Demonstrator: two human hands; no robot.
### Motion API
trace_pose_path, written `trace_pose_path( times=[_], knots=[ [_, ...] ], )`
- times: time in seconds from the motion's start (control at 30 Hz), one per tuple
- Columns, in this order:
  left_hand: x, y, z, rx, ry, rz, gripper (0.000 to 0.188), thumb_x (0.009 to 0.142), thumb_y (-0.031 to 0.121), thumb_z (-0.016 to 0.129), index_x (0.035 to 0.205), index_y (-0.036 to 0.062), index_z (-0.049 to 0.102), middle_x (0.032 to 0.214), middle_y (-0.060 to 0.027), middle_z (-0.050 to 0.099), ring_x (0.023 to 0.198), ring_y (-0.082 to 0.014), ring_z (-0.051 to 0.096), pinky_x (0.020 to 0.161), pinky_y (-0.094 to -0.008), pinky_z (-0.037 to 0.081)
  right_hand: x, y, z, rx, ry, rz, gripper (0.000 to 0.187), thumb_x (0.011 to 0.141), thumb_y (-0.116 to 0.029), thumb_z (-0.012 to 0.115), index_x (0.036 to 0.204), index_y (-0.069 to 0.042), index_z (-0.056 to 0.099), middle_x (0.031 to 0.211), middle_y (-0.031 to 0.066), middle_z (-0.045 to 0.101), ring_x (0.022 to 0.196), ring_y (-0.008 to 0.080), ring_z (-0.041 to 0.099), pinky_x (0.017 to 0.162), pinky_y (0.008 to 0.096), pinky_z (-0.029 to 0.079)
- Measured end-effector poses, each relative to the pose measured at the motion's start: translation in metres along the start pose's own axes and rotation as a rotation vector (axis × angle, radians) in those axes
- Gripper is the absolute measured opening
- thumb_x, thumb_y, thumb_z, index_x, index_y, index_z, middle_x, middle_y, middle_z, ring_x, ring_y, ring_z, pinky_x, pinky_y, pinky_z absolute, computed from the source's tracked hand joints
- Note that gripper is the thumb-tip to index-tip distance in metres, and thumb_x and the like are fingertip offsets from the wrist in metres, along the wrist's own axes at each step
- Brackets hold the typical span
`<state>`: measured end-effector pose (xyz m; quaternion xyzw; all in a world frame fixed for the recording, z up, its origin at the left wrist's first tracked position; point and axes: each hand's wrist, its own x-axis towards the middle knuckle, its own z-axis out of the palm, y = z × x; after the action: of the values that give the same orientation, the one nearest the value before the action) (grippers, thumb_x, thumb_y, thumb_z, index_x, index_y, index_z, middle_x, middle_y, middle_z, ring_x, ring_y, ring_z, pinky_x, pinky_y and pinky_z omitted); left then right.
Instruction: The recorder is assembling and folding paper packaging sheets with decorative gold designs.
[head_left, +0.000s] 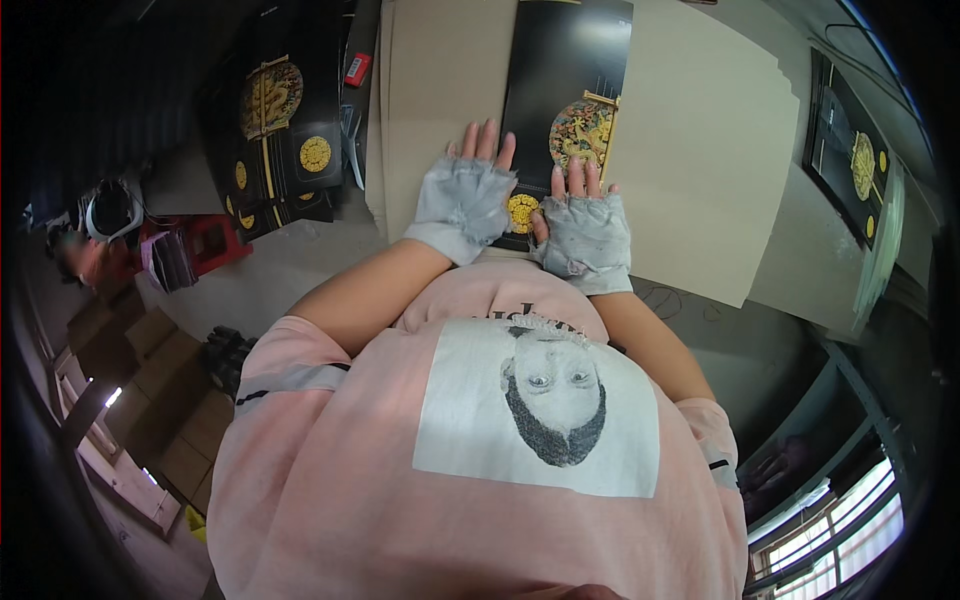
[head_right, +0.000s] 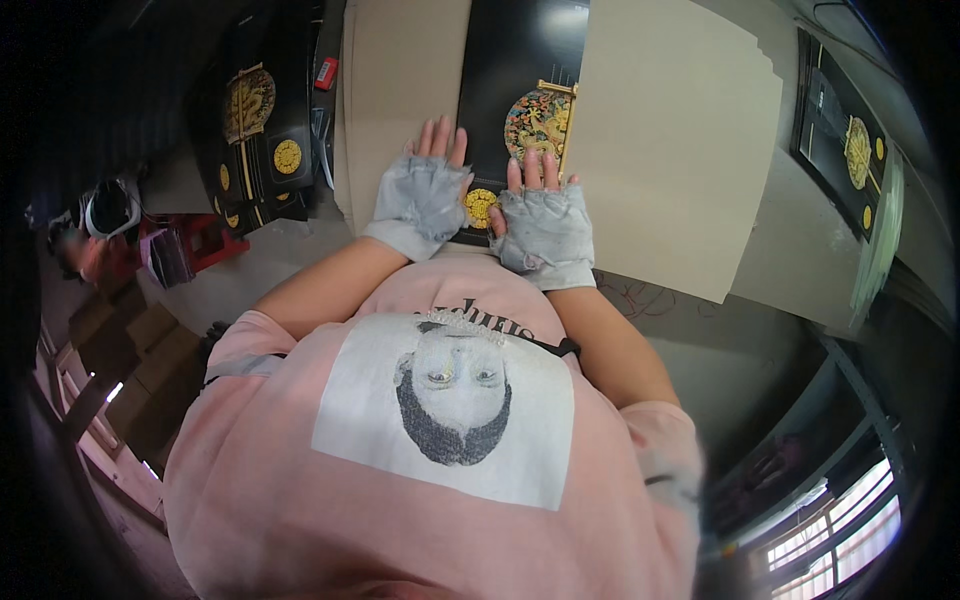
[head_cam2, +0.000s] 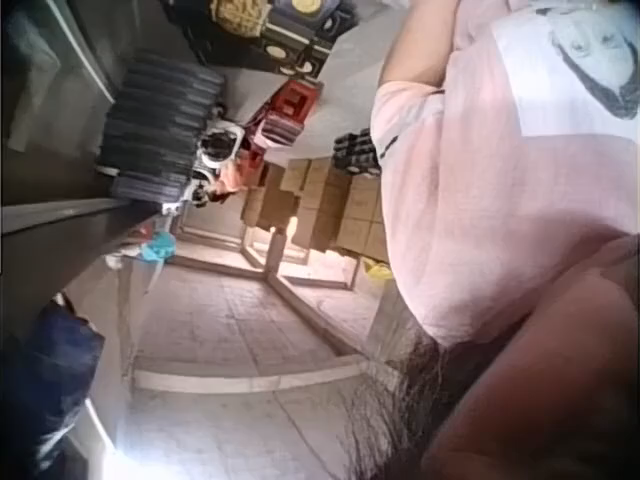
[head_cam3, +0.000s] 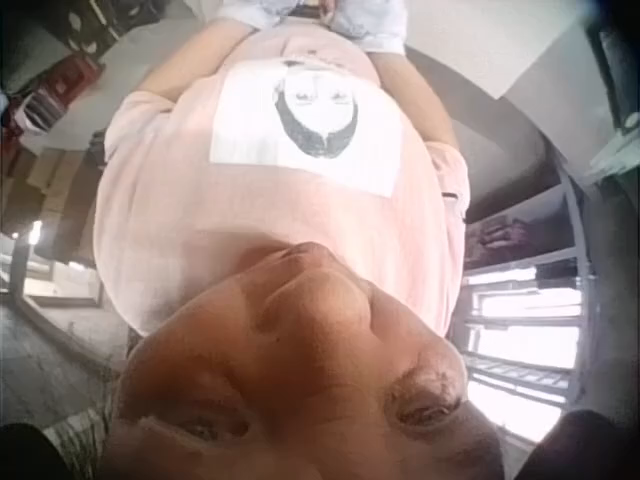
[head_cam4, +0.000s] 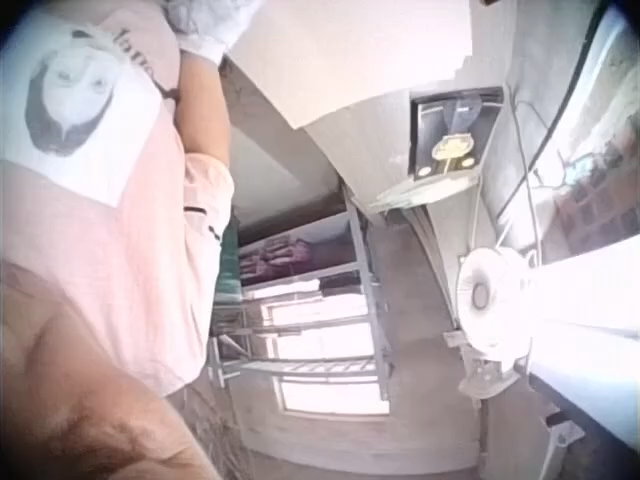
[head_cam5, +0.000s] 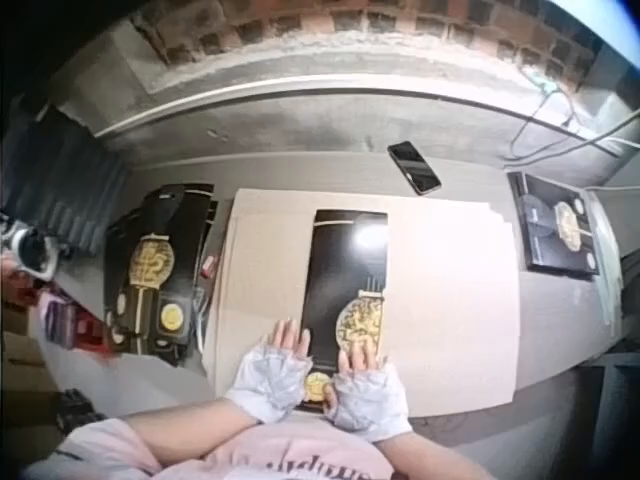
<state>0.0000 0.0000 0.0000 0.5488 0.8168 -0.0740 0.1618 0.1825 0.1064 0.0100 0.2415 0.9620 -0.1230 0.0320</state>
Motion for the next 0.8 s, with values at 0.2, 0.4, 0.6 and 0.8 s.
trace_pose_path(
  times=[0.2, 0.4, 0.6, 0.8],
  knots=[
    [0.123, -0.008, -0.054, -0.012, 0.41, -0.156, 0.067, 0.1, 0.038, 0.054, 0.158, 0.0078, 0.037, 0.161, -0.0226, 0.038, 0.148, -0.0418, 0.037, 0.117, -0.0533, 0.037, 0.0, 0.001, -0.005, 0.016, -0.079, 0.008, 0.072, 0.098, -0.05, 0.052, 0.155, -0.008, 0.042, 0.166, 0.0177, 0.031, 0.155, 0.0381, 0.026, 0.115, 0.0675, 0.03],
    [0.22, -0.016, -0.198, -0.192, 0.044, -0.275, 0.108, 0.089, 0.054, 0.073, 0.163, 0.0001, 0.015, 0.169, -0.0199, 0.026, 0.155, -0.0387, 0.027, 0.127, -0.0493, 0.023, -0.008, -0.001, 0.003, 0.008, -0.049, 0.018, 0.074, 0.097, -0.052, 0.055, 0.155, -0.008, 0.042, 0.166, 0.0198, 0.031, 0.154, 0.0392, 0.028, 0.114, 0.0675, 0.031],
    [0.263, -0.023, -0.144, 0.095, 0.619, -0.263, 0.079, 0.102, 0.035, 0.053, 0.163, 0.0003, 0.018, 0.167, -0.0222, 0.03, 0.153, -0.0342, 0.033, 0.126, -0.0497, 0.026, -0.004, -0.002, -0.01, 0.078, -0.079, 0.028, 0.067, 0.097, -0.049, 0.054, 0.152, -0.01, 0.047, 0.164, 0.0171, 0.035, 0.152, 0.0378, 0.032, 0.115, 0.0654, 0.032],
    [0.166, 0.001, -0.118, 0.142, 0.332, -0.127, 0.096, 0.092, 0.051, 0.064, 0.162, -0.0004, 0.025, 0.167, -0.0249, 0.027, 0.155, -0.0381, 0.028, 0.128, -0.049, 0.021, -0.001, -0.003, -0.017, 0.031, -0.001, 0.012, 0.068, 0.097, -0.046, 0.056, 0.152, -0.008, 0.046, 0.164, 0.0176, 0.035, 0.153, 0.0373, 0.032, 0.116, 0.0635, 0.032]
  ],
)
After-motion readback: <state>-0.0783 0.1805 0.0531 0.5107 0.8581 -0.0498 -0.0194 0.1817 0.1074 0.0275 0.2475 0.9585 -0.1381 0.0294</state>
